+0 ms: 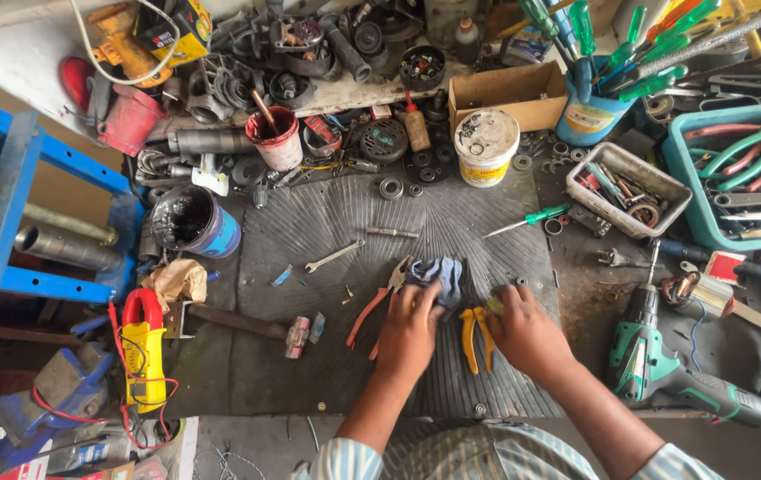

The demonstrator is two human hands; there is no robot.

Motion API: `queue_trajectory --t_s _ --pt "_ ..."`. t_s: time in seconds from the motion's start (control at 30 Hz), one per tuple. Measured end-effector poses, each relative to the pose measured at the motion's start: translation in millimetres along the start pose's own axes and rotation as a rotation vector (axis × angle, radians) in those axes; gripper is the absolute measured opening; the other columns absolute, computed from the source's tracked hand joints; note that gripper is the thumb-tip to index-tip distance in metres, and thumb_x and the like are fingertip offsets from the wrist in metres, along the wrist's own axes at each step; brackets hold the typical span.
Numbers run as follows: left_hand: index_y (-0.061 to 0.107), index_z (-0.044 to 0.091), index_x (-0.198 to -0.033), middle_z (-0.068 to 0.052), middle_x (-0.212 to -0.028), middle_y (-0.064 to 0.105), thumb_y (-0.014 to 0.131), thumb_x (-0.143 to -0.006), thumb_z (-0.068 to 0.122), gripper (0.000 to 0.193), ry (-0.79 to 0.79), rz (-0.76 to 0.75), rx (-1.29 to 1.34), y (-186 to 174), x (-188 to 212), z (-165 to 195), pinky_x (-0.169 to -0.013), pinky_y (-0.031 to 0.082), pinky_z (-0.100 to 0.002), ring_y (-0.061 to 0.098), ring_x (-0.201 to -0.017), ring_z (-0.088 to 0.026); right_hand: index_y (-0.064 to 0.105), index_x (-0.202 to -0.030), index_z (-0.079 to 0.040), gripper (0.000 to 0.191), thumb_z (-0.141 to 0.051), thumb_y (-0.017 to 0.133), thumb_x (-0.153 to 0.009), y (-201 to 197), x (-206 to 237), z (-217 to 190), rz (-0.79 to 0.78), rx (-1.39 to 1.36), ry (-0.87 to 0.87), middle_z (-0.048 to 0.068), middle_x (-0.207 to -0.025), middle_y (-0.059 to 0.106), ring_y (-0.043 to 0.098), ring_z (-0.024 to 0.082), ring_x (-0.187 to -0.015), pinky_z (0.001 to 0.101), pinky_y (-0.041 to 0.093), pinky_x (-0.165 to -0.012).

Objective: The person organizes a cluttered workbench by coiling a power tool cable, moving a red angle grinder, and arranging various hand tools. They wipe the work surface with a cloth and place tools into a blue bin and on a shelf.

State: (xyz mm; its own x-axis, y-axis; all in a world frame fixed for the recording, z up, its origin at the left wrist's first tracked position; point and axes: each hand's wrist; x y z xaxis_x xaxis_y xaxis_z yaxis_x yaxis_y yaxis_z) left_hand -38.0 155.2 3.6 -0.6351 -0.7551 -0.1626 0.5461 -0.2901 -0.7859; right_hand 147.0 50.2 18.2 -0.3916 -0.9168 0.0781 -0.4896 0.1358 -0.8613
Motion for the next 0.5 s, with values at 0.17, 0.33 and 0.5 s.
queue_trajectory --t_s 0.17,0.33,0.5 --pt "0.068 0.012 -0.099 -0.012 -0.101 0.063 0.074 -0.085 0.009 0.016 0.067 0.166 -0.247 -10 -28 -4 -0.082 0.046 -0.051 0.061 -0.097 -0.036 0.058 -0.118 -0.008 0.048 -0.039 0.07 -0.083 -25 13 -27 0.381 0.273 -0.253 0.013 -0.107 0.063 0.068 0.037 -0.101 0.048 0.055 -0.086" --pt "0.055 0.01 -0.114 -0.012 -0.121 0.065 0.056 -0.099 0.002 0.017 0.075 0.342 0.506 -24 -27 -16 -0.105 0.049 -0.044 0.064 -0.117 -0.03 0.044 -0.133 0.005 0.088 -0.065 0.068 -0.085 -5 19 -41 -0.286 0.261 0.1 0.019 -0.118 0.058 0.071 0.034 -0.097 0.0416 0.061 -0.08" --pt "0.05 0.01 -0.122 -0.013 -0.126 0.062 0.054 -0.102 0.016 0.021 -0.058 0.505 1.515 -34 3 -34 -0.105 0.05 -0.043 0.064 -0.117 -0.027 0.049 -0.128 0.001 0.063 -0.042 0.07 -0.087 24 7 -7 -0.044 -0.012 0.046 0.021 -0.112 0.064 0.068 0.038 -0.094 0.0467 0.057 -0.08"
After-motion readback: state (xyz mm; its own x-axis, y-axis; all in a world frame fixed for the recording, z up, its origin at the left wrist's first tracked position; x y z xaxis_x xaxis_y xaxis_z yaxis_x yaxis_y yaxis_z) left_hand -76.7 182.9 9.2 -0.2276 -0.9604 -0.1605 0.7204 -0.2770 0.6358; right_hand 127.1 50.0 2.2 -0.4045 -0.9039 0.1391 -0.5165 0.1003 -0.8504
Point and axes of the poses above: each hand's wrist, its own x-axis away from the middle knuckle, its own y-axis out of the palm, z = x × y
